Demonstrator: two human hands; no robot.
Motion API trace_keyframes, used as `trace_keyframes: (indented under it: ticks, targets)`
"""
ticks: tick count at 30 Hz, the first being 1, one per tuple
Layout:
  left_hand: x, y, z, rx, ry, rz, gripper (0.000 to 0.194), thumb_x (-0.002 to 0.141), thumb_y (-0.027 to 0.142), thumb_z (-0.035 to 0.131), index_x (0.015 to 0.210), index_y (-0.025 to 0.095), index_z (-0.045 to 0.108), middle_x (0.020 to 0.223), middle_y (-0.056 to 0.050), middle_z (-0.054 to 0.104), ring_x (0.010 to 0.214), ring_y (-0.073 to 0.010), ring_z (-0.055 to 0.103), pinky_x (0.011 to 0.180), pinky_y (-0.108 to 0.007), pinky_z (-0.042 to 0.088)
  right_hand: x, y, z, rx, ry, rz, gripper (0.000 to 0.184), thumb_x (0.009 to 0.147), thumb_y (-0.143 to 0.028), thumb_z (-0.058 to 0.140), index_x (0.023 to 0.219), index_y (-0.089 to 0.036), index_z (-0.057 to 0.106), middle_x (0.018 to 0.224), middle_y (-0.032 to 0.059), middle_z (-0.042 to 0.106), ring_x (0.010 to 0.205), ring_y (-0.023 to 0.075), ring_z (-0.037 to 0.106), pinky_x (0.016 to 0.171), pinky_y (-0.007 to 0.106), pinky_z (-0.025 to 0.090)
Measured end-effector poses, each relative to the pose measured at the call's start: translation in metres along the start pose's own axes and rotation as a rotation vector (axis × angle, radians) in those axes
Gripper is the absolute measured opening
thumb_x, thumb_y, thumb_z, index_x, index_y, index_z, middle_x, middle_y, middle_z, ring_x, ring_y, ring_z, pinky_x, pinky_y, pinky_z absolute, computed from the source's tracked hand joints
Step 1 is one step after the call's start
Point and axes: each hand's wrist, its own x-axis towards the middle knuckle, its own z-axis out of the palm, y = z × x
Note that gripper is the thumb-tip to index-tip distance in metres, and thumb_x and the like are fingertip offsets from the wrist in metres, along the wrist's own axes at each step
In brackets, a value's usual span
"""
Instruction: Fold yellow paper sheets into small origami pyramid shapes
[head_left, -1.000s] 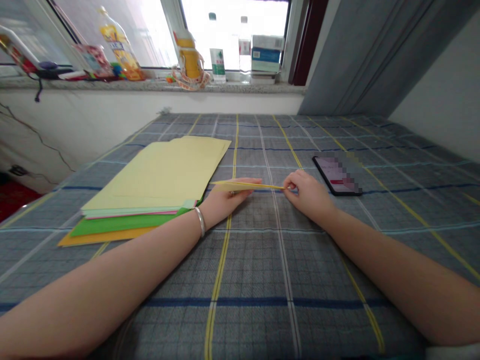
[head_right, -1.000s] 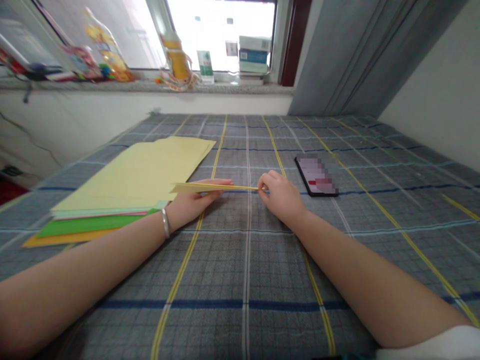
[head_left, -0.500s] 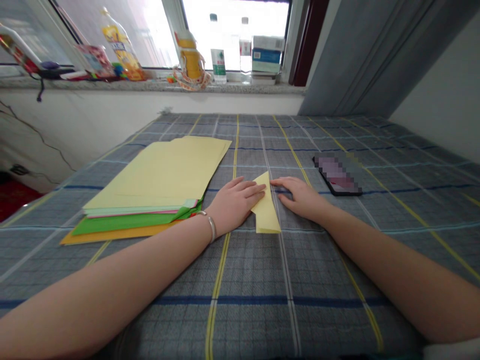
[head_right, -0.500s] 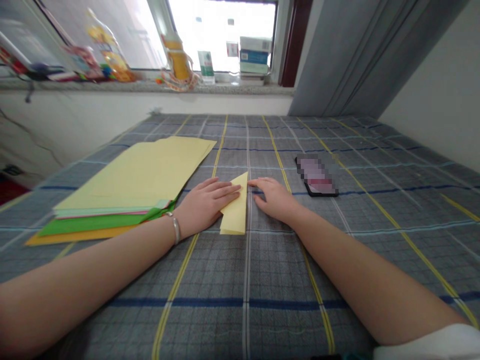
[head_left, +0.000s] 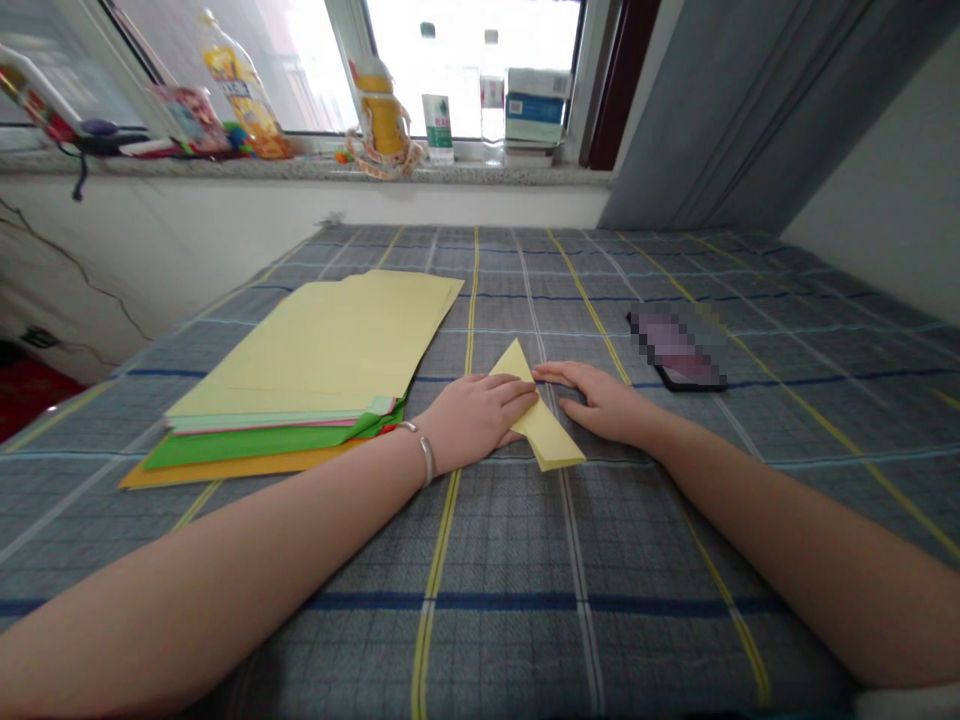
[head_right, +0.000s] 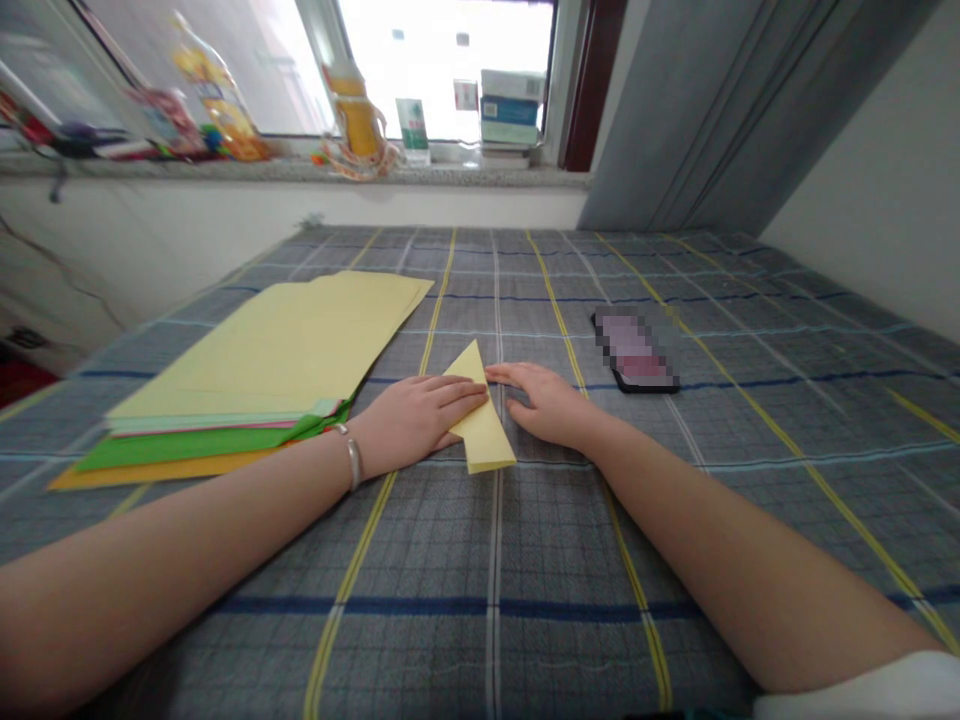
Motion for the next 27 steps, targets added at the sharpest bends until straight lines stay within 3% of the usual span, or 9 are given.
trace_keyframes:
  ticks: [4, 10, 15, 20, 23, 27]
  targets:
    - [0.001, -0.007, 0.006, -0.143, 0.019, 0.07, 0.062, 0.091, 0.057, 0.047, 0.137, 0.015, 0.046, 0.139, -0.012, 0.051, 0.129, -0.0252, 0.046, 0.109, -0.04, 0.035, -0.001, 0.005, -0.001, 0.056, -0.029, -0.005, 0.066, 0.071, -0.006, 0.045, 0.135, -0.021, 0.048, 0.138, 0.0089, 0.054, 0.129, 0.0213, 0.048, 0.11, 0.047, 0.035]
    - [0.001, -0.01, 0.01, -0.214, 0.061, 0.176, 0.061, 0.093, 0.055, 0.044, 0.14, 0.016, 0.042, 0.14, -0.011, 0.05, 0.136, -0.0249, 0.036, 0.114, -0.042, 0.026, -0.002, 0.005, -0.003, 0.087, -0.076, -0.023, 0.071, 0.069, -0.007, 0.044, 0.139, -0.023, 0.043, 0.143, 0.007, 0.049, 0.132, 0.0231, 0.044, 0.111, 0.05, 0.033]
    - [-0.001, -0.004, 0.007, -0.102, 0.106, 0.032, 0.06, 0.092, 0.059, 0.041, 0.133, 0.017, 0.05, 0.131, -0.013, 0.055, 0.124, -0.0291, 0.046, 0.11, -0.048, 0.029, -0.003, 0.0, -0.001, 0.105, -0.071, -0.044, 0.069, 0.072, -0.009, 0.046, 0.139, -0.026, 0.043, 0.142, 0.006, 0.051, 0.131, 0.0235, 0.045, 0.11, 0.05, 0.034]
    - [-0.003, -0.003, 0.009, -0.117, 0.113, -0.103, 0.064, 0.091, 0.061, 0.041, 0.135, 0.015, 0.045, 0.131, -0.015, 0.054, 0.124, -0.0308, 0.046, 0.107, -0.049, 0.032, -0.006, -0.007, -0.003, 0.103, -0.058, -0.015, 0.05, 0.088, -0.03, 0.05, 0.137, -0.021, 0.046, 0.138, 0.0115, 0.053, 0.129, 0.0252, 0.047, 0.108, 0.05, 0.035]
    - [-0.004, -0.006, 0.012, -0.21, 0.12, -0.106, 0.057, 0.094, 0.054, 0.041, 0.133, 0.013, 0.044, 0.132, -0.016, 0.052, 0.125, -0.028, 0.046, 0.108, -0.046, 0.033, -0.008, -0.013, -0.007, 0.1, -0.052, -0.066, 0.052, 0.09, -0.04, 0.05, 0.139, -0.021, 0.043, 0.144, 0.0131, 0.045, 0.135, 0.0255, 0.039, 0.111, 0.05, 0.032]
    - [-0.003, -0.007, 0.013, -0.23, 0.125, -0.124, 0.045, 0.093, 0.043, 0.045, 0.127, 0.013, 0.047, 0.131, -0.016, 0.053, 0.125, -0.0272, 0.047, 0.108, -0.047, 0.034, -0.011, -0.023, -0.011, 0.036, -0.079, -0.185, 0.068, 0.082, -0.043, 0.063, 0.143, -0.025, 0.037, 0.151, 0.0122, 0.036, 0.139, 0.0259, 0.032, 0.111, 0.048, 0.031]
